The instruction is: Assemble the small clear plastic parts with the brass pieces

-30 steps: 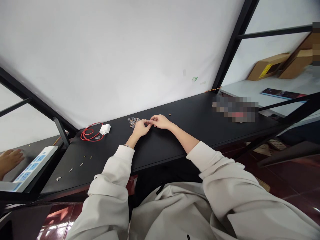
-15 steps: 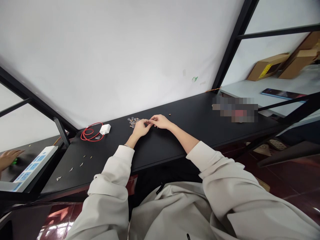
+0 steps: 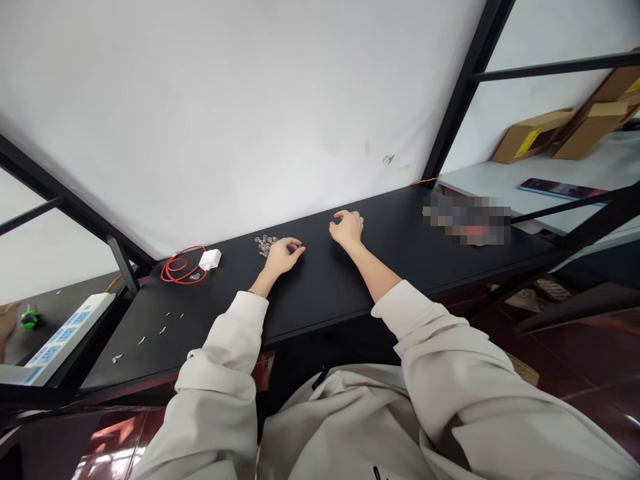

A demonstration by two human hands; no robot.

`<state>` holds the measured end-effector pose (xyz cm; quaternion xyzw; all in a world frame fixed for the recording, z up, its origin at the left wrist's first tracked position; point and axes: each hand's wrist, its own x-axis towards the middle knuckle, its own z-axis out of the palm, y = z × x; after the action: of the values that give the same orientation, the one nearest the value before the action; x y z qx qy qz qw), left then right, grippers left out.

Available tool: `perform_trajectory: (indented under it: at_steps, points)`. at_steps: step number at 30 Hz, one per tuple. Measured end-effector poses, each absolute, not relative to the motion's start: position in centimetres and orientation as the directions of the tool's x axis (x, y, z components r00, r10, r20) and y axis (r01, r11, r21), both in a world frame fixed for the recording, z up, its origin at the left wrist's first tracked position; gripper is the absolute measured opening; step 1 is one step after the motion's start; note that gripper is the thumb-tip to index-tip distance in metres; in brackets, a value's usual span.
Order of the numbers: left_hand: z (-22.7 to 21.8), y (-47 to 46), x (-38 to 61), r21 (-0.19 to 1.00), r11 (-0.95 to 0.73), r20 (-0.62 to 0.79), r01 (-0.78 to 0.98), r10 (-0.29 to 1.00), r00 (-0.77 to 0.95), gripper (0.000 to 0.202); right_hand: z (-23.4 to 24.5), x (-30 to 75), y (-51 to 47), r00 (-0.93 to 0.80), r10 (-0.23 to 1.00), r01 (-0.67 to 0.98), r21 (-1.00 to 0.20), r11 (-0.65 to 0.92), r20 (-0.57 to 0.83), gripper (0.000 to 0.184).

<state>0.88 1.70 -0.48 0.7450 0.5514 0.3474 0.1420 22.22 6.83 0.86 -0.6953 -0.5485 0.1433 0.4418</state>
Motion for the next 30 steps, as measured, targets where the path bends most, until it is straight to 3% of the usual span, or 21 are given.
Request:
perform_trajectory:
  at_steps: [4,9,14,17,20,23,30]
  points:
    - [-0.5,1.7,0.9,0.603,-0.345,0.354,0.719,0.924,0.147,0.022,0.2,22.7,7.3,0.372,0.918,0.677,-0.717,-0.166,0.138,0.044]
    - [-0.5,1.7,0.9,0.602,-0.347,0.355,0.719,0.923,0.149,0.023,-0.2,22.7,7.8,0.241,0.965,0.719,-0.687,-0.108,0.100,0.034]
    - [-0.6,1.8,0.8,0.605,-0.350,0.359,0.715,0.922,0.147,0.023,-0.2,22.8,7.9,0.216,0.972,0.707,-0.701,-0.092,0.090,0.031]
    - [-0.6,1.7,0.9,0.613,-0.355,0.376,0.705,0.917,0.135,0.025,-0.2,22.4,7.7,0.179,0.977,0.662,-0.749,-0.032,0.117,0.025]
    - [-0.5,1.6,1.0,0.618,-0.358,0.411,0.700,0.906,0.101,0.028,0.0,21.6,7.3,0.057,0.973,0.607,-0.782,0.142,0.222,0.017]
    - [-0.5,1.8,1.0,0.658,-0.356,0.440,0.664,0.897,0.045,0.018,0.3,20.9,6.8,-0.017,0.950,0.565,-0.781,0.266,0.311,0.019]
    - [-0.8,2.5,0.3,0.658,-0.399,0.543,0.638,0.839,-0.037,0.043,0.7,20.5,6.2,0.031,0.942,0.487,-0.828,0.279,0.335,0.017]
